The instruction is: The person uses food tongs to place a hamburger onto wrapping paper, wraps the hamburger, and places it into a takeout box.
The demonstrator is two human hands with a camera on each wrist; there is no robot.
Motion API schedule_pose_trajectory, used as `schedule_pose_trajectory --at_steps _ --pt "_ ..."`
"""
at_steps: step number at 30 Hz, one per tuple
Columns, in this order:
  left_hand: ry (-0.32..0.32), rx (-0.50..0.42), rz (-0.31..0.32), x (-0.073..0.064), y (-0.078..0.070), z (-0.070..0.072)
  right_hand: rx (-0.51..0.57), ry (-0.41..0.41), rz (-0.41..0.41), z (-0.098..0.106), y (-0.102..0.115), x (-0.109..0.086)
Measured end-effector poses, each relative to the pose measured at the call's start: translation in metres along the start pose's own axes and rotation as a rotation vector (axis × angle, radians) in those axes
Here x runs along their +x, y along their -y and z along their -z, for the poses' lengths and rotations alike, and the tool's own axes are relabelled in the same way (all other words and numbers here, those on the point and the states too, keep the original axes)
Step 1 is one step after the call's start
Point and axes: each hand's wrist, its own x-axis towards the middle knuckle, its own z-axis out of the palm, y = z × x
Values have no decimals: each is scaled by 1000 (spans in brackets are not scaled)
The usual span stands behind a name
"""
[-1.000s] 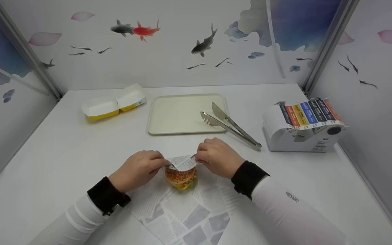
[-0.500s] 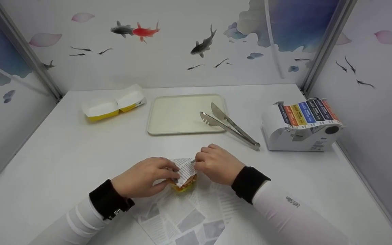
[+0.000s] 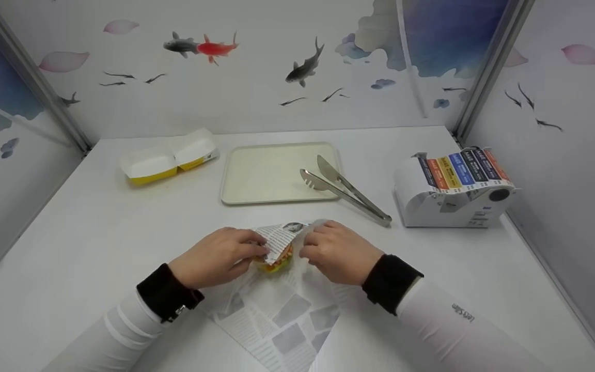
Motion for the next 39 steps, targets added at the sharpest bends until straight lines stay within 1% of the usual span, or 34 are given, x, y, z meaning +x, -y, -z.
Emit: schedule_pose_trajectory --at_steps 4,8,12,17,20,22,25,27,29,31,34,37,39 --pt "7 -17 48 4 6 0 62 116 12 7 18 -4" --pt "20 -38 66 7 10 1 129 218 60 6 35 -10" --pt "39 -62 77 7 10 3 166 306 61 6 43 -14" --pt "46 -102 88 8 10 5 133 406 23 9 49 -15" --pt "54 -117 88 8 10 6 83 430 25 8 51 -12" --pt "59 -128 89 7 11 6 46 412 39 4 52 -11" --pt "81 -150 104 5 12 7 2 343 74 -4 50 -11" --pt "99 -174 117 5 13 8 20 274 77 -9 46 -12" --pt "115 -202 127 4 14 9 76 202 48 -12 39 -13" --pt "129 -228 128 3 16 10 153 123 -10 -12 31 -13" --pt "160 -275 141 2 17 12 253 14 -125 -9 21 -8" --pt "199 -329 168 2 19 14 336 -54 -263 -5 14 0" --pt "204 -364 188 2 21 14 379 -89 -363 -3 11 7"
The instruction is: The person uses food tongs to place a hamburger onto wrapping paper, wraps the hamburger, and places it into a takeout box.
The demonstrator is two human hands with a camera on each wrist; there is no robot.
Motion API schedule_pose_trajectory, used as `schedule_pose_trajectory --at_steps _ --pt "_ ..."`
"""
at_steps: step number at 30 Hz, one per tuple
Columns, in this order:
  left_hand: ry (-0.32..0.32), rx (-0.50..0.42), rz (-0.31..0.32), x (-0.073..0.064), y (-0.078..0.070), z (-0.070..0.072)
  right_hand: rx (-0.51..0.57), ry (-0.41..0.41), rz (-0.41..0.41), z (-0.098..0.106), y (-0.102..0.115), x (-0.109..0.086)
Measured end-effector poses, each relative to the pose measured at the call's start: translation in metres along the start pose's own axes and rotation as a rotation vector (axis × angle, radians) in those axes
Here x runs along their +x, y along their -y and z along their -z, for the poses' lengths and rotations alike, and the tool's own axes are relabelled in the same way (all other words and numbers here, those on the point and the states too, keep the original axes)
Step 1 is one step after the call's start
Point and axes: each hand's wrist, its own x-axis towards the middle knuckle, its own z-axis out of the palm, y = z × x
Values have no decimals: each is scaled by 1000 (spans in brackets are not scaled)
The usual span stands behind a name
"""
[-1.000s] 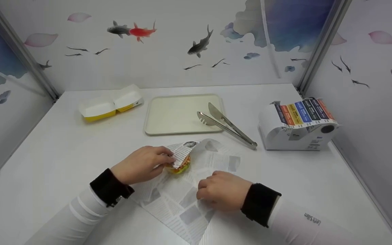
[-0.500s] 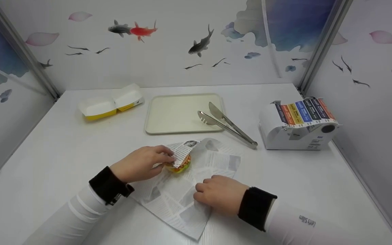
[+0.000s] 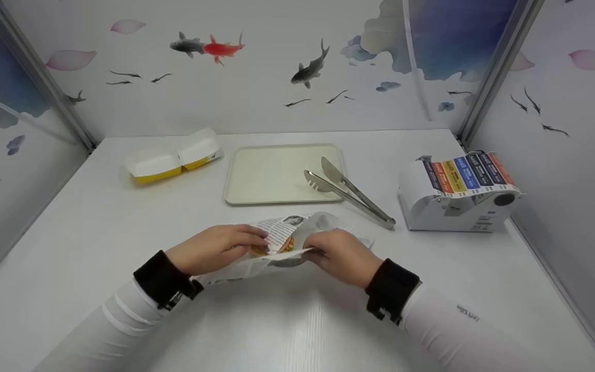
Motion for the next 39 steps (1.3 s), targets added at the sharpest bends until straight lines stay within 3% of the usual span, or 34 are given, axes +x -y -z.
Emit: schedule_pose_trajectory --at_steps 5,10,15,20,23,27,30,32,35,39 --pt "-44 -125 30 -1 4 0 0 -96 -201 -2 1 21" --pt "-44 -212 79 0 3 0 -34 -96 -329 -8 -2 40" --pt "-51 -137 120 7 -1 -4 -156 -87 -386 -15 -9 50" --pt "-114 -28 77 11 -2 -10 -299 -74 -394 -21 -7 53" --pt "-144 -7 73 13 -2 -12 -324 -72 -405 -22 -6 54" --pt "-181 16 81 16 -1 -14 -380 -202 -316 -23 -4 51" --pt "-205 3 99 17 -1 -15 -447 -319 -93 -27 0 46" --pt "-215 -23 120 18 0 -15 -478 -333 70 -29 2 43" --pt "-231 -50 139 18 1 -15 -493 -243 208 -32 6 39" --pt "-250 -67 141 19 1 -16 -503 -16 147 -35 9 35"
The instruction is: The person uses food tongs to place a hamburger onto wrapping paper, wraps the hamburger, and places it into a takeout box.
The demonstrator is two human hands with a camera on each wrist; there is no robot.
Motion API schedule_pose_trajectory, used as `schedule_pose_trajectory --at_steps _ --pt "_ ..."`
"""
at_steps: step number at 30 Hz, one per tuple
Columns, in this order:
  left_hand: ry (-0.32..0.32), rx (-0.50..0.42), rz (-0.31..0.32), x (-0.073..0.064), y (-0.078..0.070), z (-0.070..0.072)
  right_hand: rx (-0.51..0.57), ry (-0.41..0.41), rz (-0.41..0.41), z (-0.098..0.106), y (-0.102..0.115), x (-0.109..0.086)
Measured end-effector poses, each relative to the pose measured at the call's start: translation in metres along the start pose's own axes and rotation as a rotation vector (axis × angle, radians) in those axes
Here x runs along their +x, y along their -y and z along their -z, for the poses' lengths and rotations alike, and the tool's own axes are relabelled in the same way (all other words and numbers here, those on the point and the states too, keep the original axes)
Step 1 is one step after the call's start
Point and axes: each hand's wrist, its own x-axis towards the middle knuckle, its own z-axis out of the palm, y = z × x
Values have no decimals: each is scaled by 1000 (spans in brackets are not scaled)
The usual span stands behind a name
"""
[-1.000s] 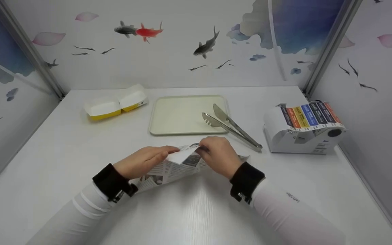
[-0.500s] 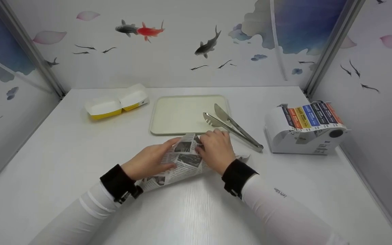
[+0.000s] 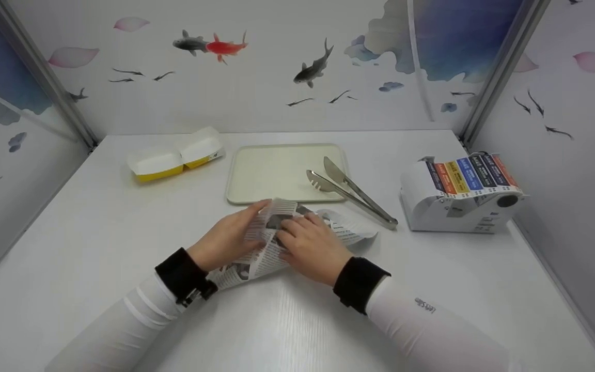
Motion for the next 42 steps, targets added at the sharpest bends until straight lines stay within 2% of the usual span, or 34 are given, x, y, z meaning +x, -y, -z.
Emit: schedule_pose_trajectory --at_steps 2,4,9,11,13,17,21,24,27,31,38,42 --pt "-12 2 -5 0 0 -1 17 108 -36 0 1 0" --pt "-35 25 -13 -1 0 -1 41 179 -66 0 1 0" --pt "-140 168 -55 -5 -1 5 87 236 -87 2 1 1" --pt "-143 212 -78 -7 -3 9 104 246 -90 3 1 1" --pt "-98 250 -100 -8 -6 11 126 258 -96 4 -1 0" --pt "101 329 -106 -3 -10 13 172 286 -100 5 -5 -1" --pt "274 364 -43 3 -8 10 214 309 -86 6 -9 -2" --pt "334 335 9 3 -4 6 224 311 -80 6 -10 -3" --pt "357 279 41 2 -1 4 205 302 -81 7 -11 -4" --pt "352 255 46 4 -3 5 200 313 -104 8 -12 -3" --pt "341 334 7 12 -11 5 267 467 -288 12 -23 2" --pt "296 391 -7 16 -16 2 293 510 -313 11 -30 3"
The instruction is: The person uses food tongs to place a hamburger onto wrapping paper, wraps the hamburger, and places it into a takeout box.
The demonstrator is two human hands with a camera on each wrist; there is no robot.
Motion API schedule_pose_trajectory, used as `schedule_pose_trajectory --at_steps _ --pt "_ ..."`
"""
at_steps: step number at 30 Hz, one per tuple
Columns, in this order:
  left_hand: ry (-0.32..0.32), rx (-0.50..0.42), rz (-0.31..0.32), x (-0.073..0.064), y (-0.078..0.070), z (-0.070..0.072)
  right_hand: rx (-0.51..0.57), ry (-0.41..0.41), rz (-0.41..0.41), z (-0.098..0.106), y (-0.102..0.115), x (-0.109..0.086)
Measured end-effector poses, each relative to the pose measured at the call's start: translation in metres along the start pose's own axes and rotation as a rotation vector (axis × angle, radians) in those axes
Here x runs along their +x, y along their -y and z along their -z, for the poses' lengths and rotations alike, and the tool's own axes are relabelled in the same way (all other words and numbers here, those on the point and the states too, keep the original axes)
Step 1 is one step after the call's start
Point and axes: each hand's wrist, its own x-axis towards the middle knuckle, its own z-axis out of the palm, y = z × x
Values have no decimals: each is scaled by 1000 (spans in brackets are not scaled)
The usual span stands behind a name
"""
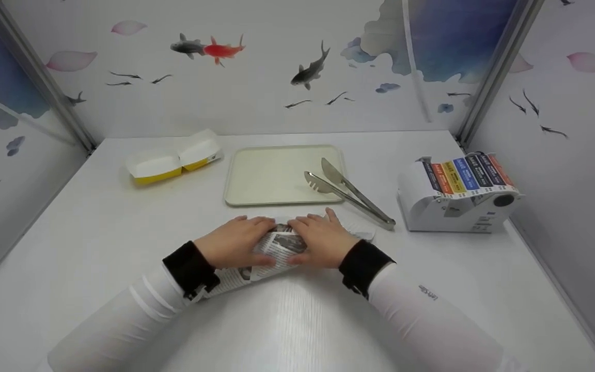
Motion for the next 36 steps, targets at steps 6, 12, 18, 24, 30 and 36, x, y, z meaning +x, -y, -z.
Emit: schedule_pose_trajectory --at_steps 6,12,18,24,30,36 --pt "-32 48 1 6 -4 2 -22 -9 14 9 -8 -1" --pt "-23 -1 13 5 -5 3 122 -53 -145 35 -42 -27" --pt "-13 -38 11 5 -4 3 262 -24 -380 38 -69 -44" --pt "-11 -56 -3 6 -5 2 227 56 -504 29 -81 -45" --pt "5 -68 -36 5 -9 2 186 77 -545 17 -85 -40" --pt "-5 -65 -43 5 -12 1 205 122 -532 12 -94 -40"
